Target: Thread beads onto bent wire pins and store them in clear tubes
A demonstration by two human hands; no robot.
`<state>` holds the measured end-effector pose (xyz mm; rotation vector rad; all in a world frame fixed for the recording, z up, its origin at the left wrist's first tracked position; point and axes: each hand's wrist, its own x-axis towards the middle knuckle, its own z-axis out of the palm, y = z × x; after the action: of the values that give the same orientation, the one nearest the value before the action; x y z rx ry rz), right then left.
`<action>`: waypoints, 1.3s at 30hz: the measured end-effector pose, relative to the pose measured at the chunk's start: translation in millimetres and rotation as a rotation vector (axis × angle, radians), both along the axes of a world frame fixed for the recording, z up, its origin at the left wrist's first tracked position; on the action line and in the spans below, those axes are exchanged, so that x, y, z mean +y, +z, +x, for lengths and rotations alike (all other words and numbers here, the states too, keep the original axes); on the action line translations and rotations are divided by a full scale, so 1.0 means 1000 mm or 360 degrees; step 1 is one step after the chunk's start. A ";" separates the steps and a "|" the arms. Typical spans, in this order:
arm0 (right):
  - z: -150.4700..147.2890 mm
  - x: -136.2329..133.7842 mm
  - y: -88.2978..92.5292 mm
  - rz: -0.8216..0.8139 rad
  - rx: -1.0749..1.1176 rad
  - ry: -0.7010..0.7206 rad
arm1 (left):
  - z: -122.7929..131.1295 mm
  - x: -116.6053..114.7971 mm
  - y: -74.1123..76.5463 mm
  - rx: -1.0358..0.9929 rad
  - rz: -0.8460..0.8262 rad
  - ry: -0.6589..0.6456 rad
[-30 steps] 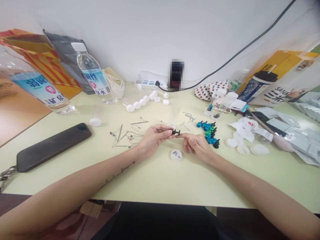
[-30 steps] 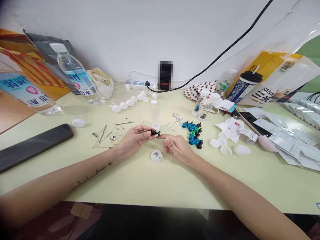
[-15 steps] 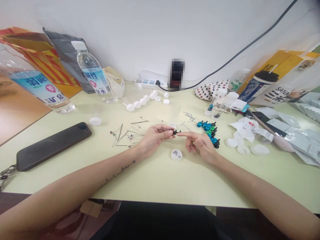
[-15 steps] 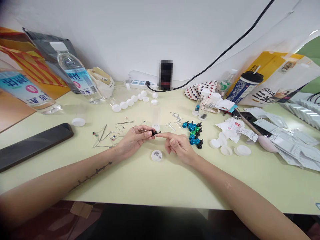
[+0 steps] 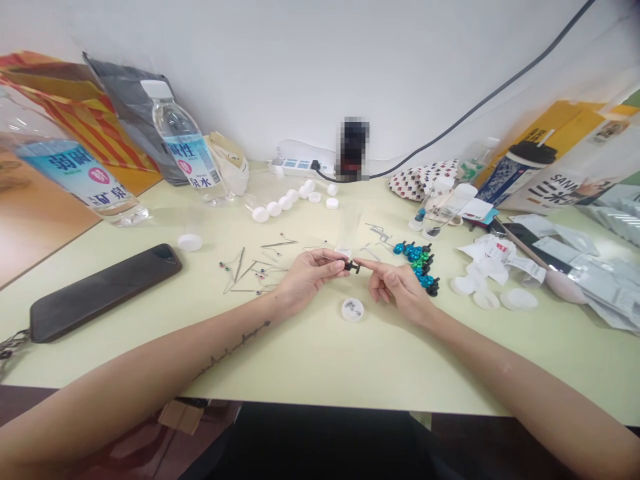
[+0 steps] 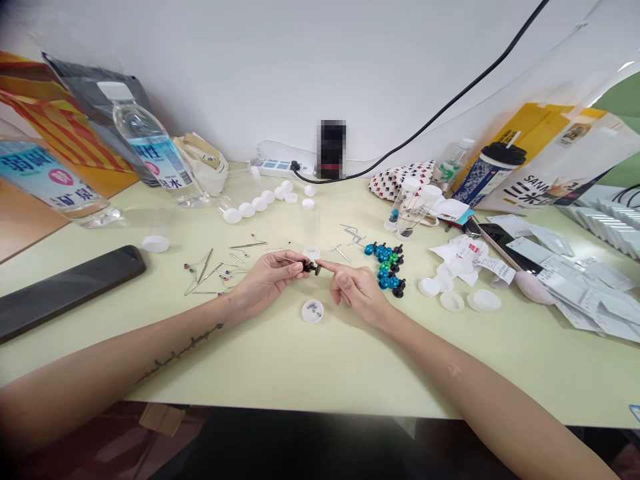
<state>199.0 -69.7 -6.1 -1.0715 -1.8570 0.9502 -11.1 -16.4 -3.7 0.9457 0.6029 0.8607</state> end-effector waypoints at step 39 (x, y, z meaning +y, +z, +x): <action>-0.004 -0.003 0.000 0.0117 0.0154 -0.0149 | 0.001 0.000 0.002 0.0010 -0.0026 0.0032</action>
<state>195.3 -72.7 -5.8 -1.0403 -1.7344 0.8580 -10.1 -16.8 -2.0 0.9288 0.6249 0.8699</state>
